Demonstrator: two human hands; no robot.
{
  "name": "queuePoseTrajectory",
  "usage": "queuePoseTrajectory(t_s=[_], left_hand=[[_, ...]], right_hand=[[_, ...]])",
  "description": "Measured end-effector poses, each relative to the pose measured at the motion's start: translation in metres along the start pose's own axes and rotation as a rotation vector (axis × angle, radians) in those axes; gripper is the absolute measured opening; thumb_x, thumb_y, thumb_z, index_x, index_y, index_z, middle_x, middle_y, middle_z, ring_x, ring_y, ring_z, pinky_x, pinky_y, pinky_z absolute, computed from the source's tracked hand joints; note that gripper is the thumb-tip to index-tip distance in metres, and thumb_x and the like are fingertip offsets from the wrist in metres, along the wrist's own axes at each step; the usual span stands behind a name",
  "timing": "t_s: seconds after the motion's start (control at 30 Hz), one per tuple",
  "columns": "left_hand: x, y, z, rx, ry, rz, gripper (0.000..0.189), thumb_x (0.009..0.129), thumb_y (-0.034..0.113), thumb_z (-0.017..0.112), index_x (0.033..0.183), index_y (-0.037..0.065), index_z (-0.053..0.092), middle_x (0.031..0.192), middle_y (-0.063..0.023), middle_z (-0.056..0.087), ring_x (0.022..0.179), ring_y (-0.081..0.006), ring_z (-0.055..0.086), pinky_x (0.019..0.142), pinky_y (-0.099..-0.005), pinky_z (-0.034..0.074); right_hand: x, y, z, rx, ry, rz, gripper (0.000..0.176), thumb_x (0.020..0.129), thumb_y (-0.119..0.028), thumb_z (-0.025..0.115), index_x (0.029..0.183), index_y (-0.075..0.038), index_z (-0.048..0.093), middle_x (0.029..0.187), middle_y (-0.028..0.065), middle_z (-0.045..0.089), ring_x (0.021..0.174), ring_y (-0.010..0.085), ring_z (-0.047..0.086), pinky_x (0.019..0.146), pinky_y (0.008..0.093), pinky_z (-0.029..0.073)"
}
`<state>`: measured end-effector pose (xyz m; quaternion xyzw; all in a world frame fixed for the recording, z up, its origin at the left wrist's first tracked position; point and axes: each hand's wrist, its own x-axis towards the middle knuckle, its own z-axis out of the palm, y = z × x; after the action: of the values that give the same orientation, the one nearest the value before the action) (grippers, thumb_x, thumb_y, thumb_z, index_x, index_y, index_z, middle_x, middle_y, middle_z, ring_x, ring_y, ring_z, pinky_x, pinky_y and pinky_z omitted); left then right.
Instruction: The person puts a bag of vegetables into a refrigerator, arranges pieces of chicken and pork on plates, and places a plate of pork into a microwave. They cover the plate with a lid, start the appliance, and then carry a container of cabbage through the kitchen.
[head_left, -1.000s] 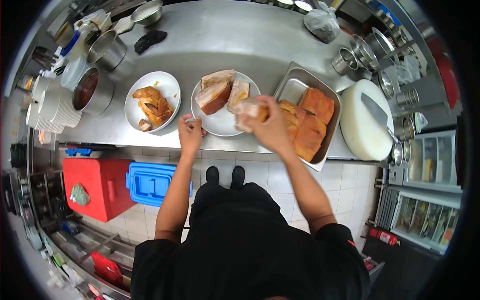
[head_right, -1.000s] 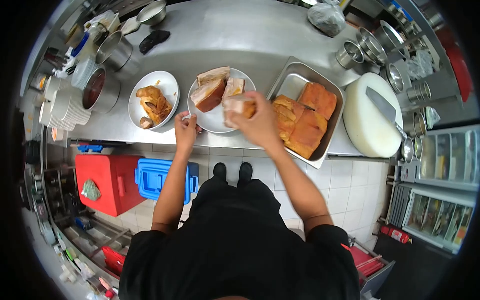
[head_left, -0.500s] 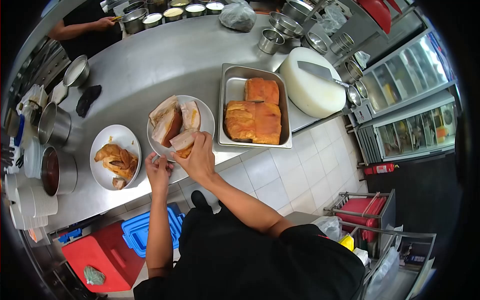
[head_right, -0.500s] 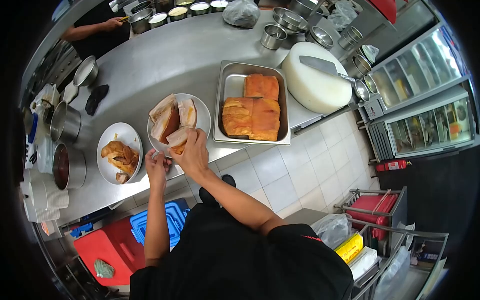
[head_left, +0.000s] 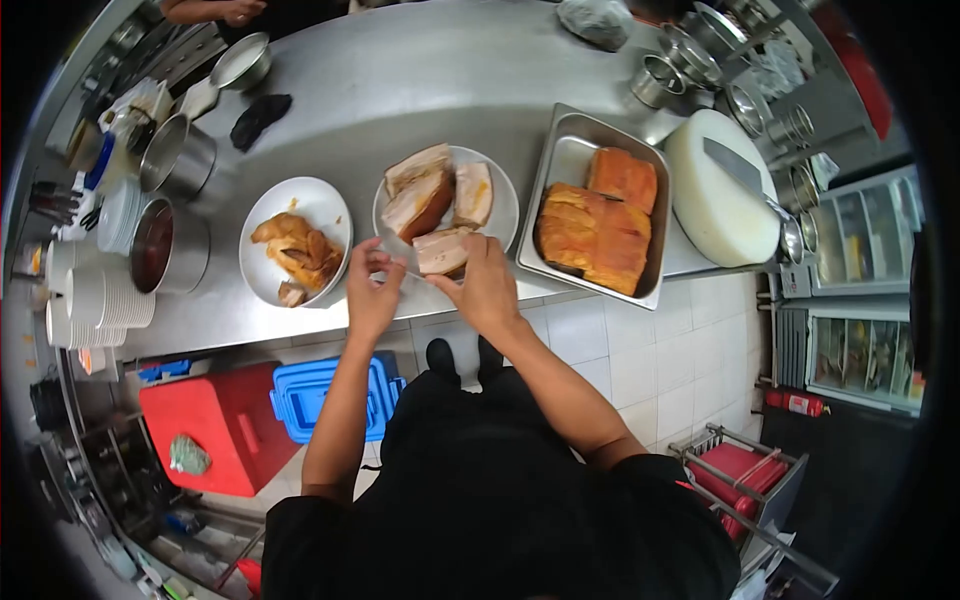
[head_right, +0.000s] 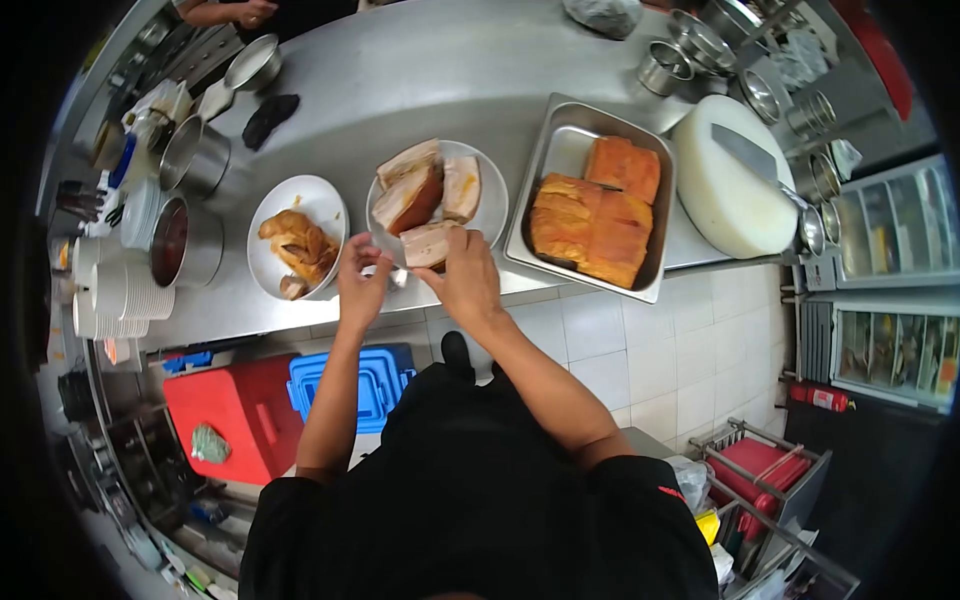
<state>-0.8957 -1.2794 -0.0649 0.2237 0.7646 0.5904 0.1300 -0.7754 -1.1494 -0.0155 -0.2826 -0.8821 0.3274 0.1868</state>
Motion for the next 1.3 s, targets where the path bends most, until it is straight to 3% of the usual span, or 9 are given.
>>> queuePoseTrajectory(t_s=[0.3, 0.37, 0.47, 0.53, 0.6, 0.73, 0.9, 1.17, 1.3], left_hand=[[-0.010, 0.009, 0.008, 0.062, 0.222, 0.022, 0.042, 0.085, 0.013, 0.065, 0.121, 0.001, 0.048, 0.096, -0.0047, 0.054, 0.083, -0.0099, 0.054, 0.059, -0.0195, 0.041], [-0.002, 0.023, 0.010, 0.087, 0.253, 0.097, 0.040, 0.086, 0.013, 0.064, 0.120, 0.001, 0.049, 0.095, -0.0032, 0.056, 0.083, -0.0089, 0.054, 0.060, -0.0185, 0.040], [0.013, 0.059, 0.023, 0.047, 0.197, 0.192, 0.031, 0.088, 0.013, 0.062, 0.115, 0.000, 0.054, 0.093, -0.0030, 0.058, 0.081, -0.0071, 0.054, 0.058, -0.0184, 0.039], [0.024, 0.076, 0.035, 0.046, 0.111, 0.221, 0.029, 0.088, 0.012, 0.062, 0.114, 0.001, 0.055, 0.092, -0.0044, 0.059, 0.078, -0.0078, 0.055, 0.058, -0.0194, 0.042], [0.033, 0.087, 0.052, 0.010, 0.081, 0.254, 0.029, 0.088, 0.011, 0.062, 0.115, 0.001, 0.055, 0.091, -0.0049, 0.059, 0.077, -0.0083, 0.055, 0.059, -0.0203, 0.043], [0.044, 0.104, 0.056, 0.065, 0.101, 0.223, 0.029, 0.087, 0.008, 0.061, 0.114, 0.001, 0.056, 0.091, -0.0048, 0.060, 0.077, -0.0088, 0.057, 0.060, -0.0215, 0.046], [0.024, 0.074, 0.019, 0.111, 0.292, 0.223, 0.028, 0.087, 0.009, 0.061, 0.113, 0.000, 0.056, 0.091, -0.0027, 0.061, 0.077, -0.0061, 0.055, 0.057, -0.0187, 0.041], [-0.059, 0.026, 0.007, 0.075, 0.363, -0.053, 0.029, 0.087, 0.009, 0.060, 0.114, -0.001, 0.055, 0.088, -0.0034, 0.062, 0.076, -0.0075, 0.056, 0.057, -0.0199, 0.042], [-0.082, 0.018, 0.019, 0.061, 0.375, -0.076, 0.032, 0.087, 0.007, 0.058, 0.117, -0.001, 0.053, 0.088, -0.0046, 0.062, 0.076, -0.0079, 0.055, 0.058, -0.0206, 0.043]], right_hand=[[0.011, 0.013, 0.009, -0.057, -0.091, -0.124, 0.057, 0.072, -0.043, 0.073, 0.098, 0.002, 0.048, 0.087, 0.0206, 0.059, 0.082, 0.0383, 0.059, 0.071, 0.0440, 0.047], [0.023, 0.009, -0.034, -0.001, -0.327, -0.018, 0.053, 0.077, -0.043, 0.070, 0.095, 0.003, 0.051, 0.091, 0.0220, 0.061, 0.087, 0.0387, 0.060, 0.072, 0.0425, 0.048], [0.057, 0.061, -0.100, -0.046, -0.192, -0.180, 0.042, 0.078, -0.031, 0.068, 0.104, 0.001, 0.055, 0.097, 0.0224, 0.060, 0.090, 0.0409, 0.059, 0.080, 0.0437, 0.048], [0.088, 0.098, -0.152, -0.165, -0.164, -0.035, 0.035, 0.077, -0.025, 0.068, 0.103, -0.003, 0.059, 0.101, 0.0181, 0.060, 0.097, 0.0397, 0.056, 0.086, 0.0423, 0.046], [0.128, 0.158, -0.181, -0.473, -0.197, -0.312, 0.051, 0.071, -0.022, 0.072, 0.116, -0.006, 0.054, 0.119, 0.0167, 0.055, 0.113, 0.0392, 0.049, 0.094, 0.0426, 0.043], [0.184, 0.229, -0.179, -0.597, -0.690, -0.177, 0.104, 0.050, -0.024, 0.081, 0.139, -0.009, 0.031, 0.139, 0.0231, 0.034, 0.129, 0.0400, 0.033, 0.107, 0.0417, 0.031], [0.207, 0.216, -0.179, -0.700, -0.872, -0.212, 0.104, 0.048, -0.031, 0.078, 0.139, -0.009, 0.033, 0.130, 0.0218, 0.041, 0.121, 0.0385, 0.040, 0.102, 0.0424, 0.036], [0.192, 0.225, -0.173, -0.628, -0.618, -0.403, 0.086, 0.049, -0.034, 0.073, 0.126, -0.007, 0.046, 0.112, 0.0216, 0.046, 0.106, 0.0393, 0.045, 0.094, 0.0434, 0.040], [0.177, 0.210, -0.180, -0.668, -0.309, -0.648, 0.077, 0.052, -0.021, 0.073, 0.124, -0.006, 0.046, 0.116, 0.0219, 0.043, 0.109, 0.0391, 0.042, 0.095, 0.0442, 0.038]])
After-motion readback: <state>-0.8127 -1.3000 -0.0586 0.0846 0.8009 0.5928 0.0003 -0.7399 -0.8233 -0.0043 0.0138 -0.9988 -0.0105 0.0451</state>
